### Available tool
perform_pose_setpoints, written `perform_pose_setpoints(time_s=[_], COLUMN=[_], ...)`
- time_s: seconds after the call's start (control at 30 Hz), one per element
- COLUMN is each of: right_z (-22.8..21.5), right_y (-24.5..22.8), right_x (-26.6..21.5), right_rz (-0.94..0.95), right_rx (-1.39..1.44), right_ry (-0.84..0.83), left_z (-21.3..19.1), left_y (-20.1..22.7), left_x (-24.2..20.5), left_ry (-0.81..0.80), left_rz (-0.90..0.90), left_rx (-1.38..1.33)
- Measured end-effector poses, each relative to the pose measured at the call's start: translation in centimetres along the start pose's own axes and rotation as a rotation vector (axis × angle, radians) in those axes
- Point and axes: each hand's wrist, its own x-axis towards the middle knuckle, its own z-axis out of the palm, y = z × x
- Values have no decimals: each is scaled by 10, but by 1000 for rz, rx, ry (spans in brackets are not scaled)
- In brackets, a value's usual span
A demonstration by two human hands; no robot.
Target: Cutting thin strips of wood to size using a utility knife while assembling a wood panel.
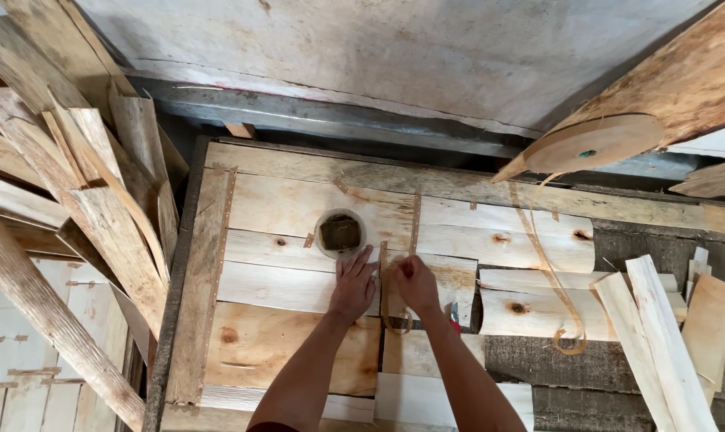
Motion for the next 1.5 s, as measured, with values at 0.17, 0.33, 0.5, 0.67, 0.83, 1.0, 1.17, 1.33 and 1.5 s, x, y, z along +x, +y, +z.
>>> perform_pose_setpoints(time_s=[0.17,0.33,0.5,0.67,0.83,1.0,1.17,1.33,1.5], right_z=[7,9,1,-2,8,-7,-12,-13,-6], right_y=[-4,-6,-16,-10,26,-7,-16,-22,-5], right_x=[-27,-29,-7,8,22,13,9,5,7], right_rz=[25,-46,41,170,180,207,160,135,89], right_rx=[154,155,-93,37,246,140,2,-43,-51], right_ry=[-38,-1,-85,-232,-311,-319,-304,-265,-223], left_z=[-2,-2,-2,-1,-2,-8,4,19,20], left_y=[3,3,2,-2,2,10,6,14,30], left_x=[-1,0,0,0,-2,-3,-15,-24,-27], left_ry=[3,-17,17,76,226,174,230,177,227], left_rz=[-1,-24,-4,71,155,46,103,5,-67], left_rx=[-26,-18,-31,-22,-23,-6,-33,53,-106])
